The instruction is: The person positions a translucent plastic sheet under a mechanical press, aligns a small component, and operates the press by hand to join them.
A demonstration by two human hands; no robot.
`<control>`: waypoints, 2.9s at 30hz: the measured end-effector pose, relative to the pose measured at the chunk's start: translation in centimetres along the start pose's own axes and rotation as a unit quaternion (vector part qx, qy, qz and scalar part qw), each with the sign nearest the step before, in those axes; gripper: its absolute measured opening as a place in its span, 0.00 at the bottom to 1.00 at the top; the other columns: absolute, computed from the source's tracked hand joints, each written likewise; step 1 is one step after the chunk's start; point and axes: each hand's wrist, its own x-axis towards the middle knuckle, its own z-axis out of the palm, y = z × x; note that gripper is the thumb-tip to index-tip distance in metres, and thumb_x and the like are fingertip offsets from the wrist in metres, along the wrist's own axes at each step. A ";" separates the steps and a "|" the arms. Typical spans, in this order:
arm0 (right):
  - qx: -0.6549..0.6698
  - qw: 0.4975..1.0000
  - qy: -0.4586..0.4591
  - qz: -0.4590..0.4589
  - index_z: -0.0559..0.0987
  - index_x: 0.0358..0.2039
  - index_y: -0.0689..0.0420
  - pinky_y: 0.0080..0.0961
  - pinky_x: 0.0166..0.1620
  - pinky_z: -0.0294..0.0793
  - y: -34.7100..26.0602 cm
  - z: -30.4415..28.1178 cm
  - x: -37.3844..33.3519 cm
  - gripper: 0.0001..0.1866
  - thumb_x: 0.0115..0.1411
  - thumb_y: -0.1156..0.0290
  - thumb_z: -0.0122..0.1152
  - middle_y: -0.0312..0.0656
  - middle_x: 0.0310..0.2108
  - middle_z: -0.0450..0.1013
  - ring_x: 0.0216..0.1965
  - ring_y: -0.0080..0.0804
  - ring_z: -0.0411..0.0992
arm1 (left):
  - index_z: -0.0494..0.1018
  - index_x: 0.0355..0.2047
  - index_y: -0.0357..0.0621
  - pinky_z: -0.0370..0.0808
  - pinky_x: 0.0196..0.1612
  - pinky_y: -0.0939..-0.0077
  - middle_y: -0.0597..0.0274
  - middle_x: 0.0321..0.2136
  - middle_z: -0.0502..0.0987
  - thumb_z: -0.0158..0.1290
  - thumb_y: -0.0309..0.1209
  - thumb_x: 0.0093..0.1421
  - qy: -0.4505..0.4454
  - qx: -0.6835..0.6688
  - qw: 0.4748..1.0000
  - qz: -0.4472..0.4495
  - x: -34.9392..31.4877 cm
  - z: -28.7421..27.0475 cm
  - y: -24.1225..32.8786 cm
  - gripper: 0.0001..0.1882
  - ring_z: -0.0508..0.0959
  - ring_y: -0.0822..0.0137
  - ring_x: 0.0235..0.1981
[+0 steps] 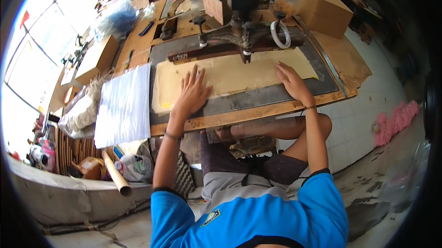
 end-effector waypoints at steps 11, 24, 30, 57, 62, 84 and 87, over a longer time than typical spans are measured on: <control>0.004 0.998 0.033 0.053 0.82 0.52 0.58 0.40 0.67 0.64 -2.5 -2.8 -5.7 0.19 0.72 0.57 0.56 0.44 0.60 0.75 0.65 0.45 0.67 | 0.75 0.60 0.46 0.57 0.72 0.51 0.46 0.64 0.69 0.53 0.42 0.69 0.111 -0.011 0.994 0.005 -6.4 -0.8 2.0 0.23 0.65 0.44 0.67; 0.014 0.997 0.021 0.077 0.82 0.51 0.60 0.43 0.68 0.65 -3.4 -2.6 -5.4 0.19 0.73 0.57 0.55 0.44 0.59 0.76 0.67 0.45 0.67 | 0.82 0.50 0.49 0.68 0.64 0.54 0.47 0.57 0.73 0.61 0.34 0.62 0.141 -0.062 0.987 -0.036 -6.8 -1.9 3.1 0.16 0.70 0.44 0.62; 0.018 0.995 0.037 0.089 0.83 0.48 0.61 0.42 0.67 0.67 -3.5 -3.2 -5.2 0.16 0.72 0.62 0.57 0.44 0.56 0.79 0.64 0.45 0.70 | 0.82 0.47 0.48 0.68 0.64 0.50 0.47 0.56 0.72 0.62 0.32 0.61 0.142 -0.067 0.987 -0.041 -6.2 -2.0 3.6 0.14 0.69 0.42 0.62; -0.042 0.994 0.029 0.097 0.84 0.45 0.57 0.42 0.69 0.63 -4.2 -2.6 -5.6 0.14 0.72 0.61 0.56 0.40 0.58 0.77 0.65 0.43 0.68 | 0.80 0.42 0.42 0.73 0.54 0.57 0.56 0.43 0.75 0.63 0.30 0.60 0.165 -0.086 0.982 -0.031 -6.7 -2.1 3.4 0.11 0.76 0.51 0.49; -0.047 0.994 0.023 0.092 0.84 0.46 0.59 0.41 0.68 0.65 -4.0 -2.7 -5.6 0.15 0.72 0.61 0.56 0.41 0.59 0.76 0.66 0.44 0.68 | 0.80 0.43 0.42 0.74 0.54 0.57 0.55 0.43 0.75 0.63 0.31 0.60 0.157 -0.119 0.980 -0.041 -6.7 -2.5 3.2 0.11 0.76 0.51 0.50; -0.033 0.997 0.032 0.068 0.84 0.45 0.56 0.42 0.65 0.65 -4.2 -3.6 -5.8 0.14 0.70 0.60 0.58 0.41 0.57 0.77 0.64 0.44 0.70 | 0.73 0.60 0.38 0.59 0.72 0.55 0.53 0.62 0.73 0.58 0.35 0.65 0.100 -0.060 0.988 -0.100 -6.7 -2.6 3.3 0.25 0.67 0.49 0.68; -0.035 0.998 0.030 0.052 0.83 0.46 0.57 0.43 0.65 0.65 -3.9 -3.3 -5.9 0.14 0.69 0.60 0.60 0.42 0.57 0.77 0.63 0.44 0.70 | 0.73 0.59 0.37 0.59 0.72 0.56 0.53 0.62 0.73 0.57 0.35 0.65 0.105 -0.053 0.988 -0.098 -7.0 -2.2 3.2 0.24 0.67 0.49 0.68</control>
